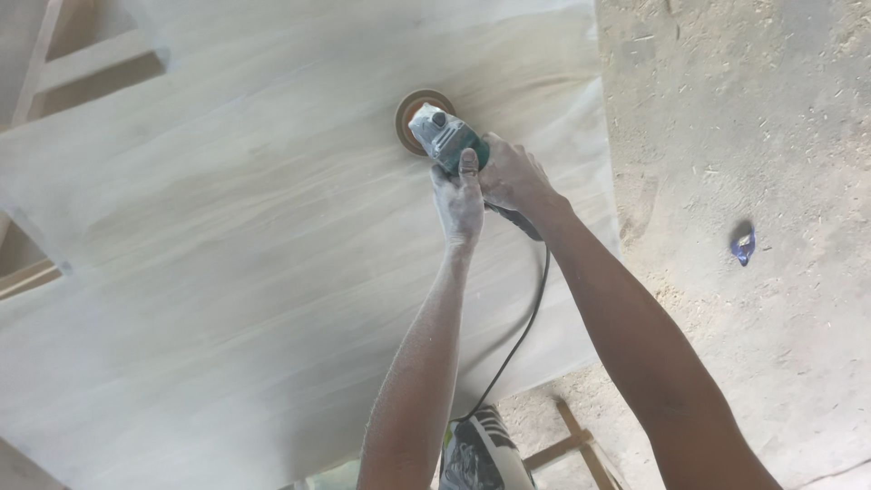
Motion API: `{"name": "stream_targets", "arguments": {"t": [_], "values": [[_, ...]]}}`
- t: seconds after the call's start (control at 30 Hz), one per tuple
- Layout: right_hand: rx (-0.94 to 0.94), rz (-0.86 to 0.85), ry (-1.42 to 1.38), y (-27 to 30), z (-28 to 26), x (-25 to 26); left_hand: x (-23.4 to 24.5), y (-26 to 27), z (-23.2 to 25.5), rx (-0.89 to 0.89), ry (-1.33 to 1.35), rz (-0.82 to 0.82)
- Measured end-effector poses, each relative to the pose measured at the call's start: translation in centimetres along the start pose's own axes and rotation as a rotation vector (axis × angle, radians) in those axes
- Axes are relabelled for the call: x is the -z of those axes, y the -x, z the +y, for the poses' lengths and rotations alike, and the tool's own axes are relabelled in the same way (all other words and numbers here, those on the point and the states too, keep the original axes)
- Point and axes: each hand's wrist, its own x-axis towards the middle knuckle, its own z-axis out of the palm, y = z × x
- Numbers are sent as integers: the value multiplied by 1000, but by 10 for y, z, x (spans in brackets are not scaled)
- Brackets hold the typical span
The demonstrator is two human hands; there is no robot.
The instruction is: The person uses an orbital sander to smooth the surface of a large wooden board. The person moves the sander across the board in overlapping passes, generating visible wood dust.
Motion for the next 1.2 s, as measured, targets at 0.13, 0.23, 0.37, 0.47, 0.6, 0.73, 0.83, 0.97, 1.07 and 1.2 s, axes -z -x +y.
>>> {"name": "stream_targets", "arguments": {"t": [0.13,0.23,0.37,0.47,0.6,0.73,0.83,0.97,1.07,1.2], "values": [[-14,-8,-88,-12,30,17,-37,0,-7,-176,-26,-18],[-34,-23,-231,-23,55,32,-68,-2,-7,-138,-28,-81],[-24,-2,-317,-41,83,49,-103,-7,4,-119,-61,-129],[1,6,-400,-56,104,58,-122,-12,16,-70,-115,-207],[-27,47,-417,-79,132,68,-149,-24,26,-7,-141,-316],[-3,126,-396,-99,156,84,-175,-36,33,-64,-276,-381],[-29,165,-470,-115,162,98,-192,-49,46,-89,-285,-421],[168,218,-469,-126,169,106,-207,-66,56,-107,-329,-420],[103,200,-563,-116,177,101,-208,-57,48,-103,-351,-449],[26,185,-559,-93,183,95,-203,-31,34,-69,-356,-461]]}}
